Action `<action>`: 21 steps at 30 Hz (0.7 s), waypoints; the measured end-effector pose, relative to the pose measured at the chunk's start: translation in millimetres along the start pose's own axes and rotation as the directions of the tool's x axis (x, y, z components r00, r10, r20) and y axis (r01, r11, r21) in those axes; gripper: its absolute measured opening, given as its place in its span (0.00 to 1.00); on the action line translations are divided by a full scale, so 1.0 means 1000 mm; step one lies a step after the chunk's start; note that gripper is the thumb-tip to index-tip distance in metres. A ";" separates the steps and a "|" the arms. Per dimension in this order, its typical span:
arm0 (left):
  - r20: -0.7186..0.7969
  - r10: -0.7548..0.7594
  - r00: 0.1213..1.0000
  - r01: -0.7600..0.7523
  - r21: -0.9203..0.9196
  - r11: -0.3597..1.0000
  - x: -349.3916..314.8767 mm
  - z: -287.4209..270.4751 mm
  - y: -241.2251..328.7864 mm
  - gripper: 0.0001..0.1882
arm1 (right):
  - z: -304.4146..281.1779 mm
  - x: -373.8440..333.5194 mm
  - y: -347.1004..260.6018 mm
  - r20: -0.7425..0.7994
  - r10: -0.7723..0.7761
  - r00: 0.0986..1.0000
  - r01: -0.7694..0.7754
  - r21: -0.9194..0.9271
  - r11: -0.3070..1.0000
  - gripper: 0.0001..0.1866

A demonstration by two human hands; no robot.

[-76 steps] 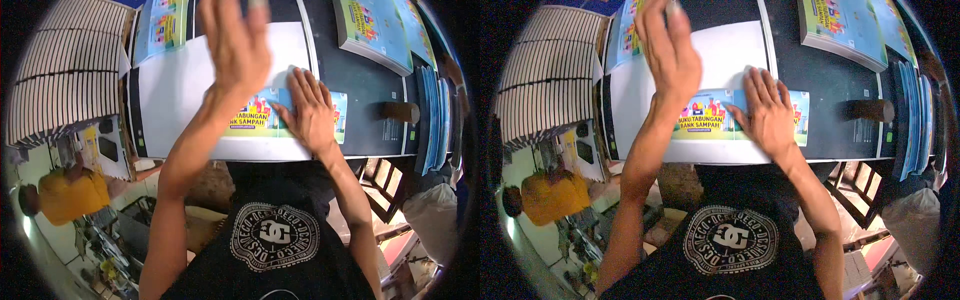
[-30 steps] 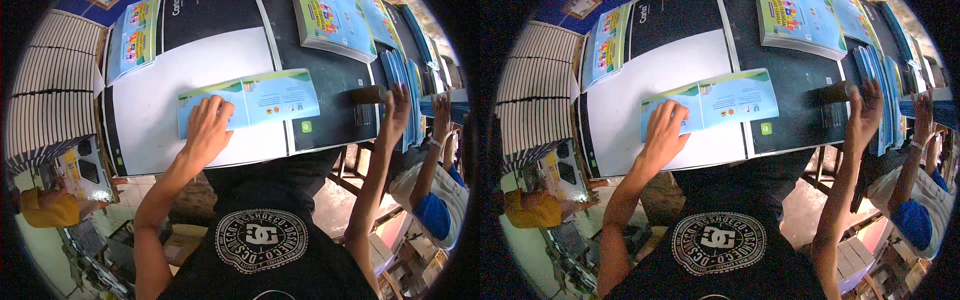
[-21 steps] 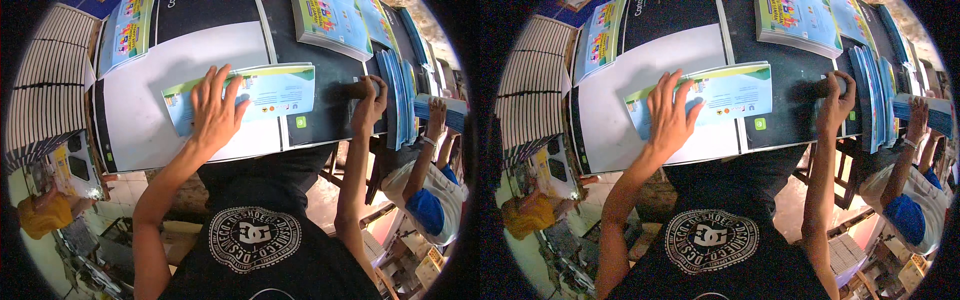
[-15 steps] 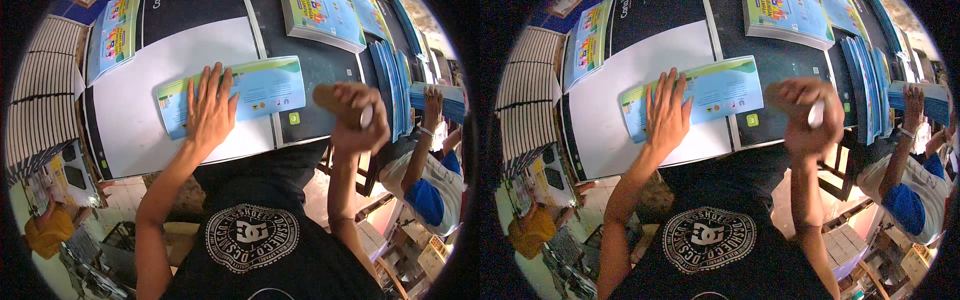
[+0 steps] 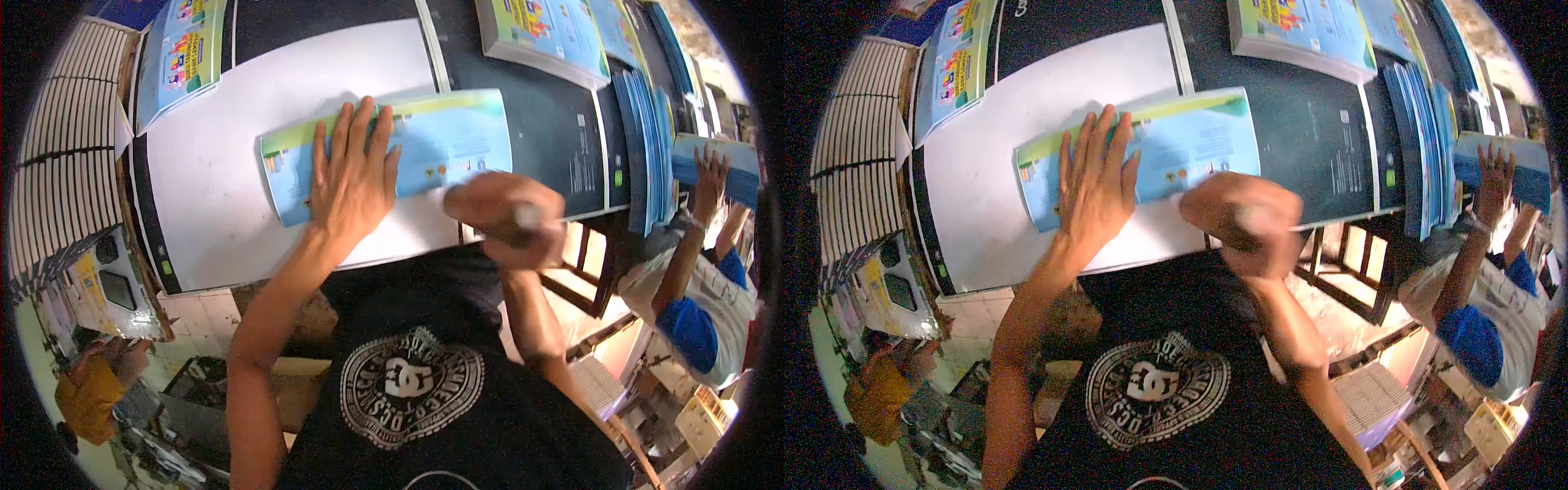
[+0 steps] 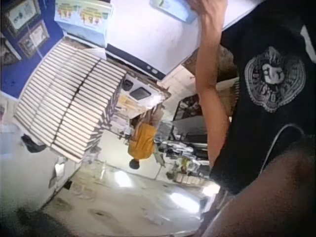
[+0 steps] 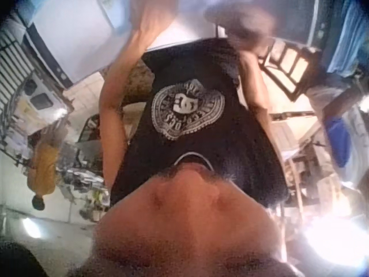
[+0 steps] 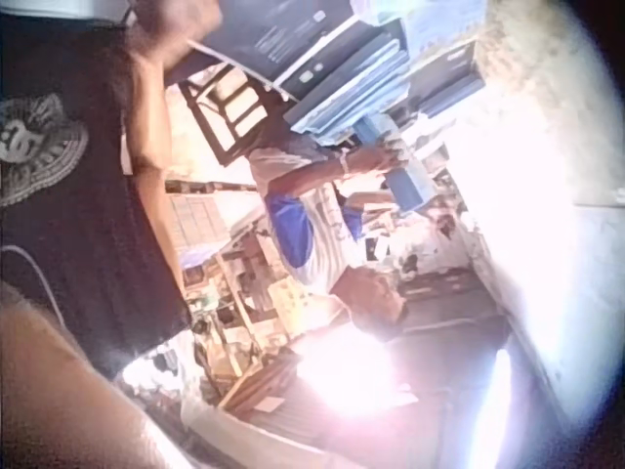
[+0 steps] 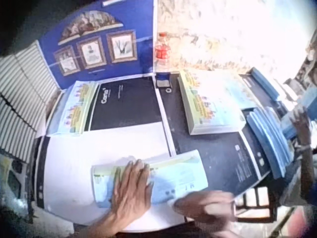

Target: The person repeatedly folds printed paper sheets in half and presses the creases flat by hand and with a cylindrical wooden tool.

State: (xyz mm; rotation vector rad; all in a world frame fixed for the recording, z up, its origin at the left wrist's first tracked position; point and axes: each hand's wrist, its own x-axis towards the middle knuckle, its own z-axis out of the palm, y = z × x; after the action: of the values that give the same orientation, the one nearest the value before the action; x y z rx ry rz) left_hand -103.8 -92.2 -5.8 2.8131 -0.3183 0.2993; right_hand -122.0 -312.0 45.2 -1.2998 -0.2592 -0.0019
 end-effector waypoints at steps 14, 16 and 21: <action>0.027 0.019 0.999 -0.018 -0.016 1.000 -0.003 0.004 0.003 0.30 | -0.164 -0.089 -0.046 -0.584 0.453 0.674 0.230 0.748 0.623 0.13; 0.013 0.014 1.000 -0.014 -0.001 1.000 -0.004 0.005 0.003 0.30 | -0.138 -0.075 -0.037 -0.490 0.460 0.741 0.105 0.760 0.641 0.09; -0.006 0.035 0.999 -0.035 0.003 0.999 -0.003 0.005 0.002 0.29 | -0.028 -0.012 -0.073 -0.244 -0.080 0.967 0.141 0.245 0.959 0.27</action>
State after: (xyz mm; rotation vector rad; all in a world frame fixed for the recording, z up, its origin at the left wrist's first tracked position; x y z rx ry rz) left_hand -106.4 -95.3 -11.1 2.8110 -0.3661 0.3162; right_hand -139.0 -360.4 105.7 -1.0100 -0.1266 -0.2085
